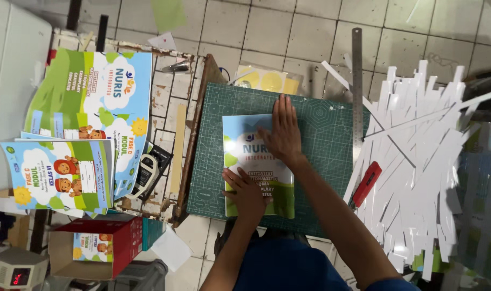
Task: The person trims the excess paper from the edges of booklets using a utility knife and a metal ruler on a green cutting mat.
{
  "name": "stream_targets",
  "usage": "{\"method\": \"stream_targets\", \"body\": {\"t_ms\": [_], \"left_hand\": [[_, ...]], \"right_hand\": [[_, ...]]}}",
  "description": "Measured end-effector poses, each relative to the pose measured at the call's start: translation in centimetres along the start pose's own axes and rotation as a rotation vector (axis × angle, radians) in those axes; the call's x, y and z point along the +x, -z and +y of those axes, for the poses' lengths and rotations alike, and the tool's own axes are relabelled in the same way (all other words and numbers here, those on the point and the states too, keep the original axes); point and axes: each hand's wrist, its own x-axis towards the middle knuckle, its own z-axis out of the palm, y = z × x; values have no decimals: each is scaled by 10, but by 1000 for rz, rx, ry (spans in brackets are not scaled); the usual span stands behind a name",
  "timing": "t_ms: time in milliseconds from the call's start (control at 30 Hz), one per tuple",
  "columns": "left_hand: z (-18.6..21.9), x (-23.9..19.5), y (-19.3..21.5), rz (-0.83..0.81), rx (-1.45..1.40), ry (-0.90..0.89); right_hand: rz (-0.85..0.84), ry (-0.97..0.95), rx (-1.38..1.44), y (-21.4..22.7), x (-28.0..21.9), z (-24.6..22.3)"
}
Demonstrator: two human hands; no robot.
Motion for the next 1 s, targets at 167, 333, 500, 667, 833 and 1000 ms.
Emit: {"method": "stream_targets", "body": {"t_ms": [167, 333, 500, 667, 833, 1000], "left_hand": [[7, 2, 13, -92, 46, 75], [11, 11, 21, -90, 19, 96], [8, 5, 15, -72, 25, 90], [3, 3, -8, -32, 16, 64], [-1, 12, -30, 362, 164, 25], [-3, 6, -30, 248, 21, -30]], "right_hand": [[-102, -72, 13, -1, 2, -3], [-160, -59, -47, -1, 15, 1], [-117, -31, -38, -2, 9, -1], [-139, -17, -21, -2, -15, -8], [-244, 8, -92, 10, -85, -39], [-216, -66, -9, 9, -120, -49]]}}
